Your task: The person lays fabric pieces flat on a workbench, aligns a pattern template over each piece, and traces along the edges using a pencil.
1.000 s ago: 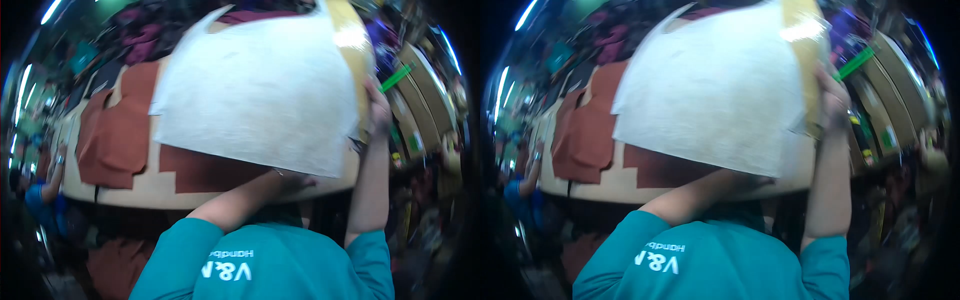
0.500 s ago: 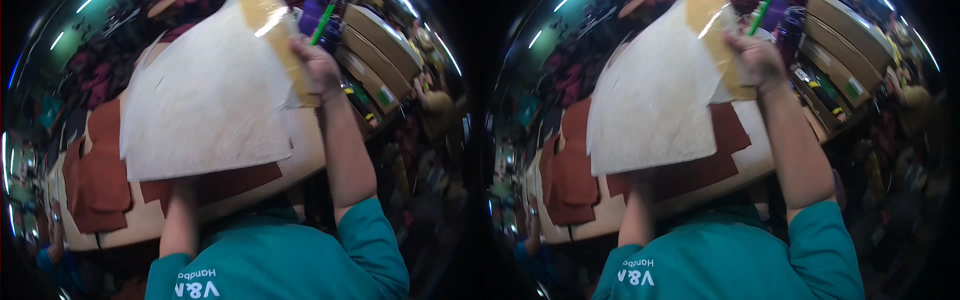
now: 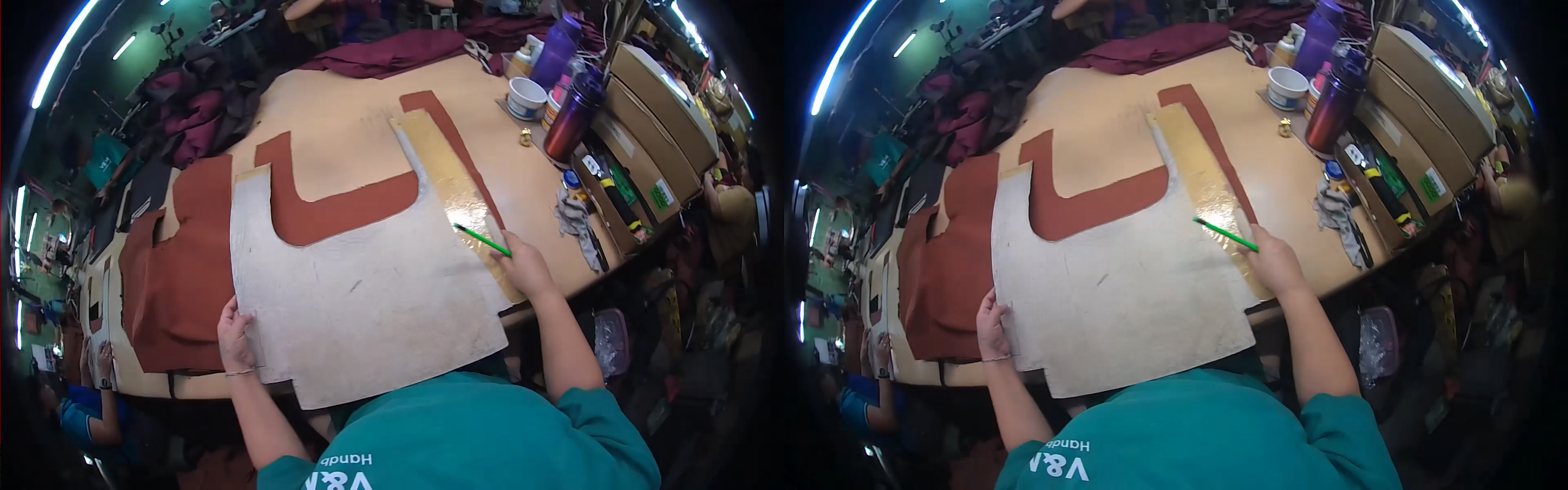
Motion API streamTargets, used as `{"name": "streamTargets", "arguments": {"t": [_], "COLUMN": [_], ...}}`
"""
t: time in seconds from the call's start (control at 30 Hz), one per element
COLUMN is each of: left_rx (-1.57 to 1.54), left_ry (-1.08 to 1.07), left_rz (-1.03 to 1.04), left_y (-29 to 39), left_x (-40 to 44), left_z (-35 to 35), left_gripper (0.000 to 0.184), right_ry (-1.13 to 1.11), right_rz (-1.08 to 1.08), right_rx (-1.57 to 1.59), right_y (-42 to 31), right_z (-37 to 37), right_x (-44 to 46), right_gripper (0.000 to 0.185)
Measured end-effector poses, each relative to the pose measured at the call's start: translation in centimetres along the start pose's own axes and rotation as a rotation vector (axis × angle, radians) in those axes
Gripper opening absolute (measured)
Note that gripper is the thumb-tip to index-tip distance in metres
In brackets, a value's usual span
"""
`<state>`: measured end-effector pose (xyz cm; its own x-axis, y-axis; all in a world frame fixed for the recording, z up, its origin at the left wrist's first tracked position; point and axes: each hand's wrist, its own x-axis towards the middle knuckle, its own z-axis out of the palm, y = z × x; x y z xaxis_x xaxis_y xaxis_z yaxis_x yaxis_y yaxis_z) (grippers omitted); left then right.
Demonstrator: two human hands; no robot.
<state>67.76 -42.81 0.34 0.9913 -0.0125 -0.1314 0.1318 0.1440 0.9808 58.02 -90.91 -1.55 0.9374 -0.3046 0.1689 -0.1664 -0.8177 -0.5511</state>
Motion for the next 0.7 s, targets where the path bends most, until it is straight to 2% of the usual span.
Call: {"name": "streamTargets", "arguments": {"t": [0.03,0.13,0.27,0.33,0.37,0.5,0.7], "left_rx": [-0.01,-0.064,-0.029,0.271,0.419,0.603,0.577], "left_ry": [0.061,-0.002,-0.042,-0.021,-0.016,0.107,0.107], "left_rz": [0.047,0.078,-0.051,-0.094,-0.114,0.095,0.119], "left_y": [0.2,2.3,1.4,-2.3,-2.8,-2.8,-4.3], "left_x": [0.1,1.2,6.7,8.9,9.4,7.0,7.3], "left_z": [0.7,2.2,2.0,1.3,1.8,4.1,3.4], "left_gripper": [0.044,0.041,0.04,0.042,0.043,0.048,0.053], "right_ry": [0.035,0.068,0.026,-0.072,-0.043,0.026,0.164], "right_rz": [0.02,0.073,0.077,0.132,0.115,0.168,0.078], "right_rx": [0.029,0.04,-0.089,-0.202,-0.263,-0.233,-0.23], "right_y": [-0.3,-0.9,-0.8,0.0,0.3,-0.2,0.9], "right_z": [-0.3,-2.2,-1.9,-0.6,0.5,1.2,2.0], "right_x": [0.3,1.0,4.2,5.3,5.3,4.9,6.1], "right_gripper": [0.041,0.04,0.037,0.036,0.034,0.035,0.032]}}
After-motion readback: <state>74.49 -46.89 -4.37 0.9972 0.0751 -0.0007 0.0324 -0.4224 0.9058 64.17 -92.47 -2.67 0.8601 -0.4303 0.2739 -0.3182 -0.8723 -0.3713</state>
